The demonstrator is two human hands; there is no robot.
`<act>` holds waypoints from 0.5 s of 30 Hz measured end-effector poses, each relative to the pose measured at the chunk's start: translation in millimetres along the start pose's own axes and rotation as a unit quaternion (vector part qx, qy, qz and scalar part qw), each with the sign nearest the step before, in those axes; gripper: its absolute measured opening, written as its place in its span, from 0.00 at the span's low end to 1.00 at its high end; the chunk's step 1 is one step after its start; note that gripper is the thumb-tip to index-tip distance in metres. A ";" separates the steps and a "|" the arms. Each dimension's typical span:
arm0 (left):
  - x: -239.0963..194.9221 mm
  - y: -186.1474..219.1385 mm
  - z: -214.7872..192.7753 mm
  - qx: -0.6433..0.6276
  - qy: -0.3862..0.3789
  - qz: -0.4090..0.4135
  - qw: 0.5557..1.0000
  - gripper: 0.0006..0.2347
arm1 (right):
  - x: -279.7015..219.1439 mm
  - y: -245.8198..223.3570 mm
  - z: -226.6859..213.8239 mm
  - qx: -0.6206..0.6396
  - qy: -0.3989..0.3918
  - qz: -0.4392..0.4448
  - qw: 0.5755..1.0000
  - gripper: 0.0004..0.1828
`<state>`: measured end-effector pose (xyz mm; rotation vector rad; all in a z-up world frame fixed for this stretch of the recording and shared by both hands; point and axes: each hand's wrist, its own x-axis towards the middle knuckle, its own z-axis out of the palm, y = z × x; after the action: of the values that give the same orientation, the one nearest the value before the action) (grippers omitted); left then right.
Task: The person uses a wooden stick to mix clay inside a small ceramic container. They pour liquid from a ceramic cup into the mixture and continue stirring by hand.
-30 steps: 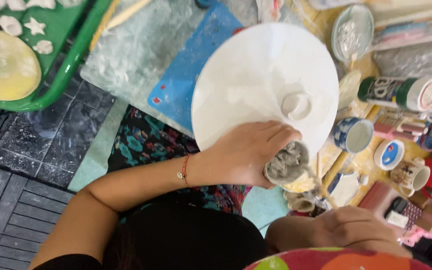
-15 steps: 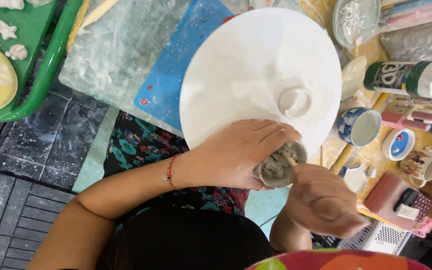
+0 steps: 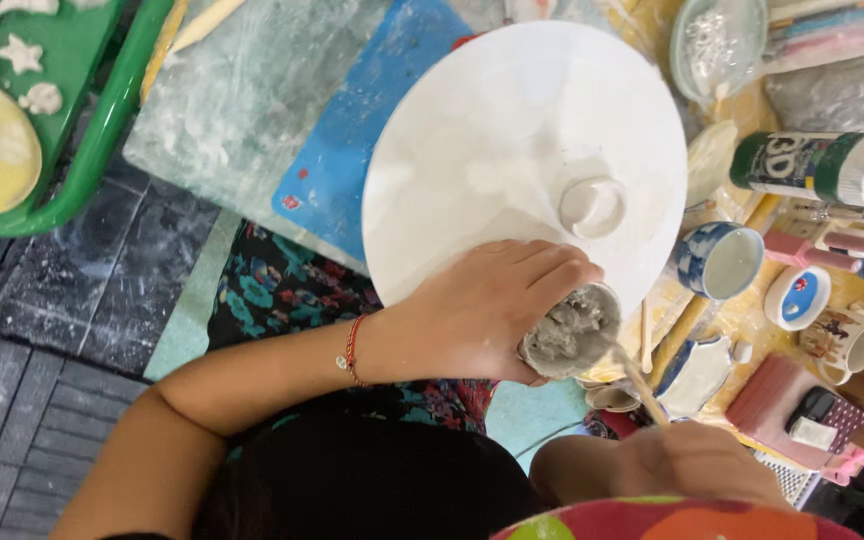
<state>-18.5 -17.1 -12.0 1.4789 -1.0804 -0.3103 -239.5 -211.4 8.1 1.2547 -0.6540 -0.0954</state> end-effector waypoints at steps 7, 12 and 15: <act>0.4 -0.3 -13.4 -0.050 -0.025 0.018 0.998 0.37 | 21.5 -8.7 -31.0 -0.982 -0.088 -0.083 0.147 0.30; 4.7 -0.6 -11.4 -0.048 -0.035 0.003 0.998 0.35 | 36.9 -6.7 -53.4 -0.853 -0.048 -0.410 0.320 0.35; 4.0 1.6 -7.8 -0.041 -0.025 0.012 0.999 0.35 | 50.8 -8.5 -79.4 -0.986 -0.084 -0.086 0.112 0.35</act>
<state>-11.4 -14.9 -7.1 1.3911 -1.1107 -0.3722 -155.4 -167.8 8.7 -1.5202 -0.0099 -0.9512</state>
